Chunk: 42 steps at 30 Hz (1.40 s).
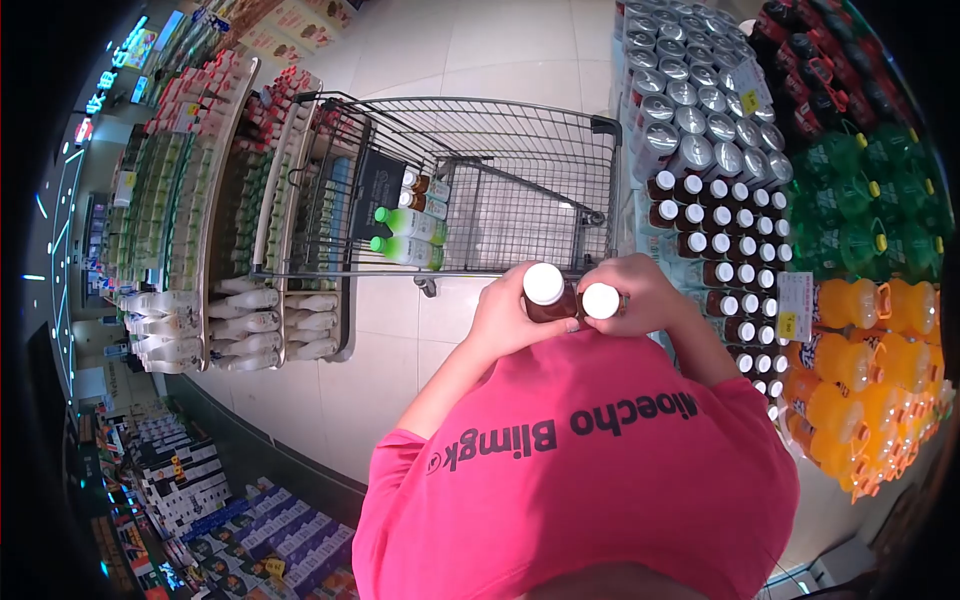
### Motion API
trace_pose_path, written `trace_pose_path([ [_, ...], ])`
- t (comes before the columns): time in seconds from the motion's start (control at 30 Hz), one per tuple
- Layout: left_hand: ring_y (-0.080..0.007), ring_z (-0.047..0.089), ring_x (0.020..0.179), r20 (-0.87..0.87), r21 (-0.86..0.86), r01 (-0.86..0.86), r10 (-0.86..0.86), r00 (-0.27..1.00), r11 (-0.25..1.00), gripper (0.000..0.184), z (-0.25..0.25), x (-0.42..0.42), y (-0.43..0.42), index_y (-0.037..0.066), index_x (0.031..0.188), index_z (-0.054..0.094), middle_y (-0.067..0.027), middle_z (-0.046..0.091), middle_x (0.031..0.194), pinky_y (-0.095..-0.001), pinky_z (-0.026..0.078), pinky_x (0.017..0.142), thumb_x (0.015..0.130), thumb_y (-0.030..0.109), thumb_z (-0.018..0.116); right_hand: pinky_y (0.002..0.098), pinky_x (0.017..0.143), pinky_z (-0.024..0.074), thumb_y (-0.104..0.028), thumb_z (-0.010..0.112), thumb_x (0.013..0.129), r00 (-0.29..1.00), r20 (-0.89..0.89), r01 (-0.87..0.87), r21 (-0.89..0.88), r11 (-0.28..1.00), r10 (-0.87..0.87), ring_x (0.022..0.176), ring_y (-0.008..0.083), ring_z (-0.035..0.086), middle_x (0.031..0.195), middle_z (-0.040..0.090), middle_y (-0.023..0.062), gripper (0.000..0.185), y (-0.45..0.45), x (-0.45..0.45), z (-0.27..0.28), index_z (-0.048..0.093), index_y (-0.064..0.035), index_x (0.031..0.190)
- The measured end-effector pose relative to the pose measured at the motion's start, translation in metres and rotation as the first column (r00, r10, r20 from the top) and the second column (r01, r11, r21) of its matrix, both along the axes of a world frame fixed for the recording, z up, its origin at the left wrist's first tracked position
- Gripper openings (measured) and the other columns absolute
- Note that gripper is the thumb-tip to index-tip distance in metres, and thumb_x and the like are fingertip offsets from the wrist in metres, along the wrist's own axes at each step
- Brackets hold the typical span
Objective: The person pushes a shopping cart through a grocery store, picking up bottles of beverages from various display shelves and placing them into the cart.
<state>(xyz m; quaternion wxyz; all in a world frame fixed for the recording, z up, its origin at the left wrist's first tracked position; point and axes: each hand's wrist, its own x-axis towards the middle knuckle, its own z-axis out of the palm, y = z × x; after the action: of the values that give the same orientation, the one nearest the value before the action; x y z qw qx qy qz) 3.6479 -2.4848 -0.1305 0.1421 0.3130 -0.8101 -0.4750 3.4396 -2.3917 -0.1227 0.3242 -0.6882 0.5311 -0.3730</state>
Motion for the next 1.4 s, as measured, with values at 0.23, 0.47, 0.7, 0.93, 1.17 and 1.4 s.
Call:
trace_pose_path([
  [0.23,-0.0287,0.063,0.091,-0.026,-0.054,0.098,-0.1,0.995,0.994,0.062,-0.007,0.006,-0.005,0.01,0.11,0.058,-0.0099,0.062,0.1,-0.0368,0.052,0.077,0.056,0.03,0.082,0.0304,0.051,0.0436,-0.017,0.075,0.058,1.0,0.0,-0.029,-0.026,0.999,0.029,0.062,0.0219,0.06,0.071,0.062,0.0032,0.03,-0.014,0.005,-0.008,0.065,-0.0113,0.085],
  [0.47,-0.0235,0.064,0.089,-0.145,0.045,0.015,-0.008,0.989,0.999,0.059,-0.025,0.017,-0.074,0.005,0.107,0.06,-0.0099,0.065,0.098,-0.0336,0.051,0.079,0.056,0.023,0.084,0.0338,0.059,0.0492,-0.02,0.071,0.059,0.998,-0.054,0.047,0.012,0.999,-0.046,0.07,0.0257,0.063,0.08,0.066,0.0055,0.031,-0.066,0.012,-0.02,0.065,-0.0103,0.088],
  [0.7,-0.0123,0.061,0.089,-0.218,0.372,-0.381,0.479,0.85,0.846,0.047,-0.071,0.043,-0.22,-0.002,0.111,0.057,-0.0078,0.065,0.096,-0.0277,0.049,0.08,0.071,0.012,0.078,0.0344,0.057,0.0478,-0.019,0.072,0.061,0.983,0.013,0.183,0.036,0.982,-0.184,0.066,0.027,0.061,0.076,0.063,0.0059,0.03,-0.13,0.028,-0.054,0.064,-0.0098,0.089],
  [0.93,-0.0162,0.063,0.087,-0.067,0.062,-0.647,0.65,0.757,0.76,0.054,-0.171,0.042,-0.382,-0.001,0.107,0.061,-0.0096,0.067,0.095,-0.0296,0.048,0.079,0.066,0.026,0.083,0.0325,0.062,0.0506,-0.015,0.073,0.062,0.988,0.014,0.15,0.13,0.98,-0.153,0.071,0.0266,0.064,0.081,0.066,0.0069,0.03,-0.202,0.04,-0.1,0.064,-0.0092,0.09],
  [1.17,-0.0216,0.064,0.091,0.062,-0.122,-0.718,0.727,0.684,0.685,0.06,-0.279,0.027,-0.45,-0.002,0.107,0.061,-0.0139,0.066,0.099,-0.0323,0.049,0.08,0.064,0.034,0.083,0.0358,0.067,0.0502,-0.022,0.073,0.063,0.988,-0.003,0.149,0.3,0.942,-0.155,0.079,0.0275,0.063,0.09,0.066,0.0045,0.034,-0.254,0.036,-0.17,0.062,-0.014,0.095],
  [1.4,-0.0275,0.065,0.088,0.223,-0.173,-0.691,0.712,0.666,0.701,0.058,-0.35,0.035,-0.467,0.003,0.104,0.064,-0.0142,0.068,0.093,-0.0361,0.05,0.078,0.062,0.038,0.081,0.0352,0.066,0.0505,-0.02,0.073,0.063,0.986,0.054,0.13,0.341,0.931,-0.158,0.079,0.0275,0.063,0.089,0.065,0.0052,0.035,-0.314,0.031,-0.233,0.062,-0.0136,0.095],
])
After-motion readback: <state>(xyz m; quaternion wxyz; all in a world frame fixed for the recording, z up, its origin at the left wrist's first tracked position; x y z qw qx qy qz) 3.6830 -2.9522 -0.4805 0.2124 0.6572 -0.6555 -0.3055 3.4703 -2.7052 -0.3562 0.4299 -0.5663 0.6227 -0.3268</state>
